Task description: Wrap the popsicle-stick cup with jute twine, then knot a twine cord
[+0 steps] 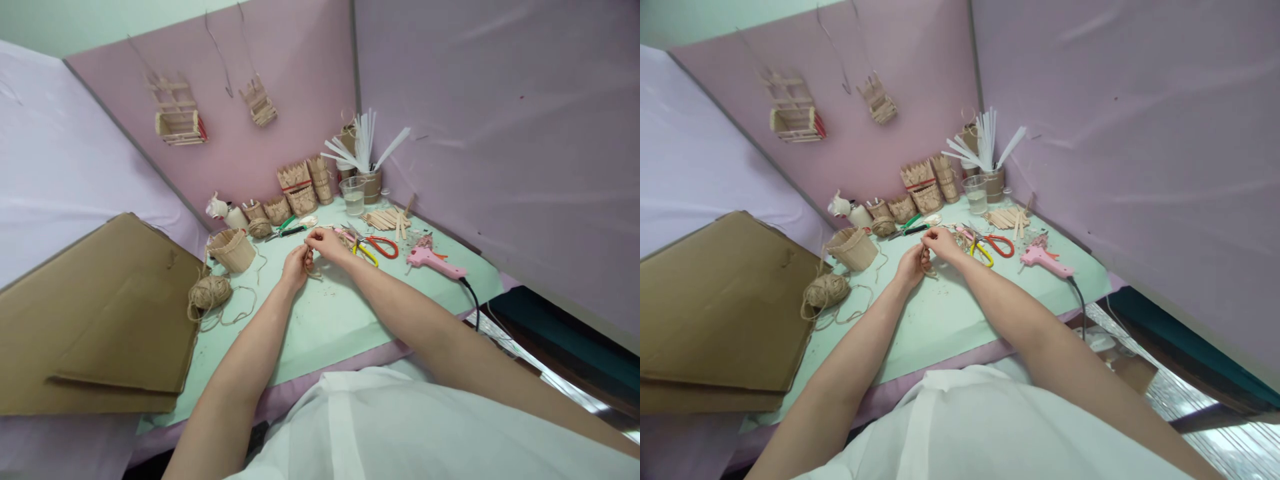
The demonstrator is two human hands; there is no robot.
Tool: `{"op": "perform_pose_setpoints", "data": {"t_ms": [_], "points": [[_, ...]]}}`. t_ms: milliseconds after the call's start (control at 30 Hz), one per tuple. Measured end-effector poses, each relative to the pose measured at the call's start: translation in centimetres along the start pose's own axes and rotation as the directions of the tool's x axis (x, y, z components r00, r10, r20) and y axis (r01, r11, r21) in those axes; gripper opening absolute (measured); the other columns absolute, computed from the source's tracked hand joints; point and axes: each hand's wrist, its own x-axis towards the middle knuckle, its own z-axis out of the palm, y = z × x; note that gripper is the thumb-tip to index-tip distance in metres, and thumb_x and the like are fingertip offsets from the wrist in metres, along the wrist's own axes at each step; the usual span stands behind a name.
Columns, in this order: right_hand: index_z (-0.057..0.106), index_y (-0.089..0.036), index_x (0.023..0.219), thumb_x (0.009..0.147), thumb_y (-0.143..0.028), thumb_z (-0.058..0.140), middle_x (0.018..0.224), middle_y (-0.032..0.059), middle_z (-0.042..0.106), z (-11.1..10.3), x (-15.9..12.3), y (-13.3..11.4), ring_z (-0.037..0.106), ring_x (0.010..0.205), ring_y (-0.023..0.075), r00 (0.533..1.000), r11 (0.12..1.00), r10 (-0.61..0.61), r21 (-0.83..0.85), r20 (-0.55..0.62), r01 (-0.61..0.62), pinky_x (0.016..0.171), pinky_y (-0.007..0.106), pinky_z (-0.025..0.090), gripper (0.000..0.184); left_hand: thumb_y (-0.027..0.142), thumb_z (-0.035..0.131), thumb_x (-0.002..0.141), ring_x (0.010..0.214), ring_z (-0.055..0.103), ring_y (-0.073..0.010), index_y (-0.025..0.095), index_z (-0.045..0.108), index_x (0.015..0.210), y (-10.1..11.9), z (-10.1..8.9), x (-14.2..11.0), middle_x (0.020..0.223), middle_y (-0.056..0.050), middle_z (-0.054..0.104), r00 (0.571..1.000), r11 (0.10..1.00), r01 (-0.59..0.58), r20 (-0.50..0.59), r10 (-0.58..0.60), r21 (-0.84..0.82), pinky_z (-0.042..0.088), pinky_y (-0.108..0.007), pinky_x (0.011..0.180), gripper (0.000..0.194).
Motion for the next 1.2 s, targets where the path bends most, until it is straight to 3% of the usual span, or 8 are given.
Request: {"op": "perform_pose_setpoints", "data": {"t_ms": [233, 567, 767, 967, 1200], "points": [[0.058, -0.016, 0.071, 0.070, -0.018, 0.053, 0.066, -0.0030, 0.059, 0.42, 0.21, 0.61, 0.054, 0.066, 0.0099, 0.998, 0.999, -0.043, 0.022, 0.047, 0.042, 0.068, 0.022, 0.043, 0.006, 0.030, 0.064, 0.065, 0.044, 0.030, -0.0030, 0.016, 0.045, 0.062, -0.11, -0.17, 0.21, 0.055, 0.004, 0.040, 1.000, 1.000, -0.004, -0.003, 0.004, -0.018, 0.023, -0.018, 0.040, 0.024], [0.058, -0.015, 0.065, 0.066, -0.018, 0.054, 0.061, -0.0036, 0.056, 0.11, -0.09, -0.12, 0.050, 0.062, 0.0091, 1.000, 1.000, 0.021, 0.021, 0.019, -0.021, 0.067, 0.022, 0.041, 0.005, 0.034, 0.064, 0.068, 0.042, 0.025, -0.0034, 0.017, 0.046, 0.065, -0.49, -0.14, 0.08, 0.054, 0.005, 0.041, 0.985, 0.982, -0.152, -0.060, 0.160, 0.111, 0.014, -0.019, 0.040, 0.025], [0.056, -0.016, 0.063, 0.068, -0.020, 0.055, 0.056, -0.0046, 0.052, 0.10, 0.06, 0.05, 0.044, 0.054, 0.0076, 0.990, 0.989, 0.140, 0.055, -0.019, -0.139, 0.056, 0.020, 0.036, 0.007, 0.035, 0.060, 0.074, 0.045, 0.029, -0.0057, 0.017, 0.050, 0.066, -0.78, -0.17, 0.20, 0.055, 0.004, 0.041, 0.965, 0.933, -0.234, -0.055, 0.258, 0.273, 0.019, -0.020, 0.043, 0.023], [0.051, -0.018, 0.064, 0.070, -0.022, 0.057, 0.054, -0.0039, 0.049, 0.18, 0.05, 0.31, 0.037, 0.044, 0.0061, 0.952, 0.920, 0.306, 0.249, 0.022, -0.302, 0.044, 0.019, 0.028, 0.009, 0.033, 0.059, 0.076, 0.053, 0.036, -0.0089, 0.016, 0.056, 0.067, -0.84, -0.13, 0.28, 0.056, 0.004, 0.043, 0.928, 0.832, -0.318, -0.032, 0.372, 0.454, 0.029, -0.021, 0.051, 0.019], [0.051, -0.017, 0.061, 0.068, -0.020, 0.058, 0.051, -0.0059, 0.046, 0.29, 0.04, 0.45, 0.034, 0.042, 0.0057, 0.958, 0.926, 0.284, 0.269, -0.034, -0.265, 0.045, 0.020, 0.028, 0.010, 0.028, 0.056, 0.077, 0.056, 0.037, -0.0100, 0.016, 0.057, 0.066, -0.82, -0.07, 0.34, 0.057, 0.003, 0.046, 0.919, 0.788, -0.331, -0.014, 0.395, 0.519, 0.030, -0.021, 0.055, 0.016]]}}
